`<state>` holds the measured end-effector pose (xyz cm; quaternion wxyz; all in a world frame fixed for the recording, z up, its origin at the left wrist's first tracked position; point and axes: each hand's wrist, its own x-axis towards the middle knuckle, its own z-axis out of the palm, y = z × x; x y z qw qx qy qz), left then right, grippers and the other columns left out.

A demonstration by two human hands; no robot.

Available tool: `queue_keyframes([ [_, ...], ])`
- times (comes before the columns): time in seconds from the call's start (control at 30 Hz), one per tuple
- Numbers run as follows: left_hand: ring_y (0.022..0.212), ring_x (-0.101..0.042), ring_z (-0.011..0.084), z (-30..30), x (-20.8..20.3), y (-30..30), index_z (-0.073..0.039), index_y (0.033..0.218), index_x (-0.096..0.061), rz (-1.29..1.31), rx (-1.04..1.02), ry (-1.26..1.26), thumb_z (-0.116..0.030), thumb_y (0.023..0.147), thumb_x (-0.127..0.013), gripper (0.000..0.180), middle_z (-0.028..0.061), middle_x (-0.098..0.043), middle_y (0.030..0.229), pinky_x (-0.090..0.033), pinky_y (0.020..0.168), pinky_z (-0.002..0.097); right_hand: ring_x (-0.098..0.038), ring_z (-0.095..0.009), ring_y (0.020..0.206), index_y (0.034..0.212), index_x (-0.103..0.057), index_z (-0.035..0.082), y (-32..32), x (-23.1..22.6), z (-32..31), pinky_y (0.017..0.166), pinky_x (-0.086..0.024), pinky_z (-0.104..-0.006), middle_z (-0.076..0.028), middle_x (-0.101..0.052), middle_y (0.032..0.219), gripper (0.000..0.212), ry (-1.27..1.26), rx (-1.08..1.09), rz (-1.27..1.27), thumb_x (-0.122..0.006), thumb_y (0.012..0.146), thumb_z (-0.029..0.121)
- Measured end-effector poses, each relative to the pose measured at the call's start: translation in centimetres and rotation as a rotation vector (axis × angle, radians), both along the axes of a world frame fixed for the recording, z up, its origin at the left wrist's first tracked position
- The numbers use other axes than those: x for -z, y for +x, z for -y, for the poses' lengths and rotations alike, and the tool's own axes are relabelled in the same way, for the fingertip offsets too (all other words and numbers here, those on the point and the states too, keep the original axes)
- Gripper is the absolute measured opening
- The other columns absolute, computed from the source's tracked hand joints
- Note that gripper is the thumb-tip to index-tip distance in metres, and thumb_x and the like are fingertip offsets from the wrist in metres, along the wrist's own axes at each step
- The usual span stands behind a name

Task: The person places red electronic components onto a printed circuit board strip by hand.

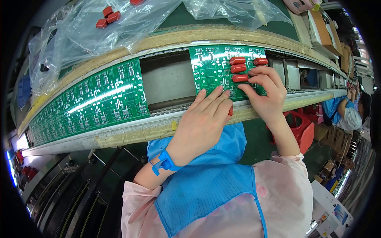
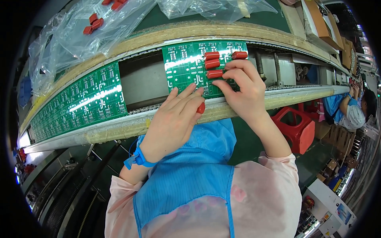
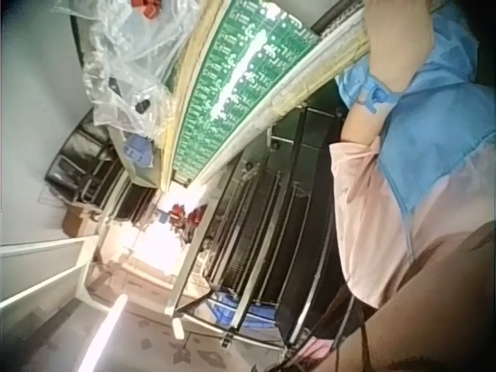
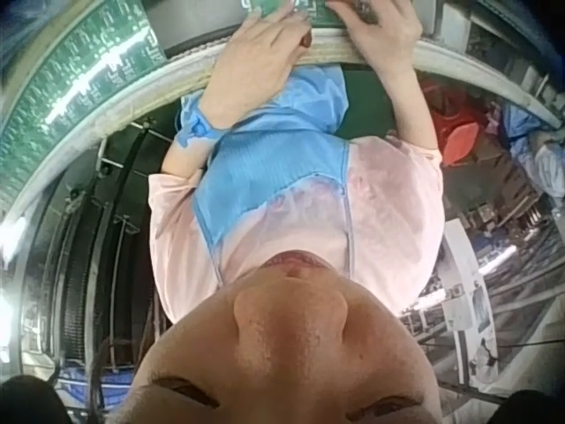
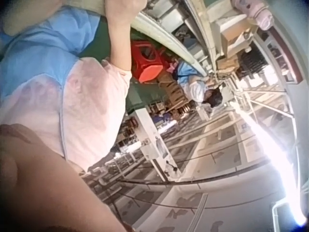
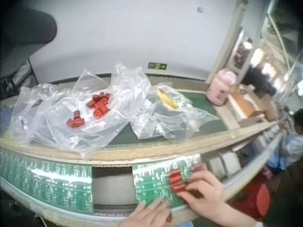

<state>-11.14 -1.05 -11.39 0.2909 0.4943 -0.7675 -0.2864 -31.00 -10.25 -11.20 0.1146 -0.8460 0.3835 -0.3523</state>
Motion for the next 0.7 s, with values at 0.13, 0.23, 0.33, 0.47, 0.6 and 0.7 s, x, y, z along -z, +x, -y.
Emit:
queue_keyframes([
  [0.13,0.124,-0.054,0.0371,0.1,-0.9,0.2,-0.001,0.121,-0.058,-0.039,-0.012,-0.020,-0.007,0.088,-0.064,0.034,0.0167,-0.061,0.126,-0.041,0.105,0.0503,-0.066,-0.021,0.077,0.092,-0.067,0.002,-0.9,-1.5,-2.1,0.065,-0.055,-0.0307,-0.011,-0.065,0.099,0.030,0.098,0.004,0.086,-0.083,0.067,0.003],
  [0.23,0.096,-0.059,0.0328,1.0,-2.3,0.0,0.002,0.117,-0.063,-0.170,-0.003,-0.119,-0.004,0.075,-0.074,0.045,0.0114,-0.061,0.102,-0.051,0.085,0.0395,-0.067,-0.021,0.082,0.124,-0.060,0.000,-1.1,-2.7,-4.2,0.066,-0.056,-0.0309,-0.013,-0.065,0.100,0.050,0.611,-0.192,0.343,-0.077,0.079,0.012],
  [0.33,0.094,-0.060,0.0311,1.3,-2.6,-0.3,0.003,0.112,-0.066,-0.161,0.117,-0.264,-0.006,0.071,-0.077,0.043,0.0121,-0.063,0.101,-0.053,0.081,0.0377,-0.067,-0.027,0.089,0.136,-0.050,-0.001,0.2,-1.5,-5.0,0.078,-0.055,-0.0325,-0.017,-0.065,0.102,0.052,0.669,-0.363,0.361,-0.067,0.089,0.011],
  [0.47,0.089,-0.062,0.0305,3.1,-4.4,-0.3,0.004,0.106,-0.067,-0.171,0.162,-0.142,-0.007,0.070,-0.080,0.040,0.0121,-0.065,0.098,-0.054,0.077,0.0380,-0.065,-0.030,0.093,0.126,-0.059,-0.002,-0.3,-1.0,-4.8,0.079,-0.053,-0.0346,-0.017,-0.064,0.105,0.037,0.761,-0.282,0.488,-0.064,0.089,0.005],
  [0.6,0.086,-0.062,0.0287,5.9,-4.7,-0.7,-0.001,0.104,-0.069,0.055,-0.075,-0.275,-0.001,0.073,-0.077,0.032,0.0110,-0.066,0.096,-0.051,0.075,0.0379,-0.063,-0.030,0.092,0.115,-0.064,-0.002,-0.4,0.4,-5.0,0.076,-0.052,-0.0360,-0.014,-0.061,0.104,0.032,0.486,-0.101,0.412,-0.066,0.083,0.002],
  [0.7,0.084,-0.060,0.0275,7.7,-3.6,-1.8,-0.004,0.104,-0.070,0.213,-0.109,-0.267,0.000,0.075,-0.075,0.030,0.0087,-0.065,0.094,-0.049,0.072,0.0375,-0.060,-0.026,0.079,0.105,-0.066,0.000,0.4,0.5,-5.0,0.067,-0.050,-0.0341,-0.011,-0.060,0.099,0.030,0.370,-0.134,0.390,-0.073,0.076,-0.001],
])
